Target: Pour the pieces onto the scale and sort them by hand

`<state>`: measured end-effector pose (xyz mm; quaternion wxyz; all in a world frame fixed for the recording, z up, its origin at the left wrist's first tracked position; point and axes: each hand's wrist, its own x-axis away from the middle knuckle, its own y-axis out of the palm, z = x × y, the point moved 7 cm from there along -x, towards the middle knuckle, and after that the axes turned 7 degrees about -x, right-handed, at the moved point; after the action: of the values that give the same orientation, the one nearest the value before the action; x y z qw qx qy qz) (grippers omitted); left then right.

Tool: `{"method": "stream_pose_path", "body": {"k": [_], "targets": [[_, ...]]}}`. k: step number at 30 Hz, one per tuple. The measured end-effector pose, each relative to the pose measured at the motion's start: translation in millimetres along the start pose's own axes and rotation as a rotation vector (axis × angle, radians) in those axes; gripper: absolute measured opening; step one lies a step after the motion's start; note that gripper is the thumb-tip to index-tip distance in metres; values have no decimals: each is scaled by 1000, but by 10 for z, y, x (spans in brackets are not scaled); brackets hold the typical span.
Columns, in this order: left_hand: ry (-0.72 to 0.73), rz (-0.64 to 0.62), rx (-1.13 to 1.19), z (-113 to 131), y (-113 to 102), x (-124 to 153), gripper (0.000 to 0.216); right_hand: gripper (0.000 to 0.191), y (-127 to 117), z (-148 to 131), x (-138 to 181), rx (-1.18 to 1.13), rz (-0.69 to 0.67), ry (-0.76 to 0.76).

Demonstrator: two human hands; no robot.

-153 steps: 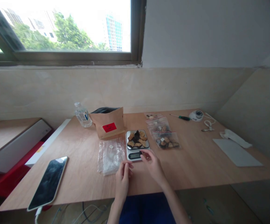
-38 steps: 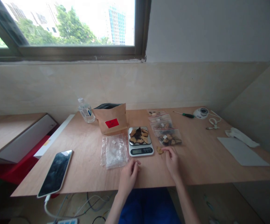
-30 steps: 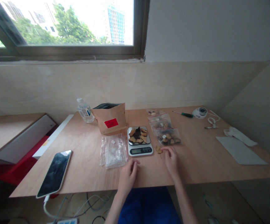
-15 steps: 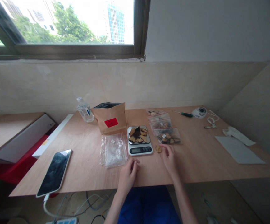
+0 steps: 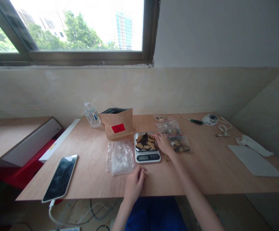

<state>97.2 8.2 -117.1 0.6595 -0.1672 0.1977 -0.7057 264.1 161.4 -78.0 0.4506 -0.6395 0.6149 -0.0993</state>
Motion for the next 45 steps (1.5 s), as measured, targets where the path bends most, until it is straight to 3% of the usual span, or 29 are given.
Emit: {"method": "stream_pose_path", "body": {"k": [7,12,16,19,34,45], "targets": [[20,-4,-18,15,0,6,29,52,3,120,-37,-10,-19,5],[20,3,-17,17,-6,3,30,34,-136,-218,141,-12,112,-58],[13,-2,-14,27,-8,1,31,20,-38,-529,276,74,14,-125],[10,-3,-17,32,-9,2,31,18,33,-612,319,165,-35,-133],[31,10,-28,20,-2,-5,30,15,26,-572,374,182,-57,-143],[25,10,-35,18,-4,-2,28,16,235,-631,66,292,11,1]]}}
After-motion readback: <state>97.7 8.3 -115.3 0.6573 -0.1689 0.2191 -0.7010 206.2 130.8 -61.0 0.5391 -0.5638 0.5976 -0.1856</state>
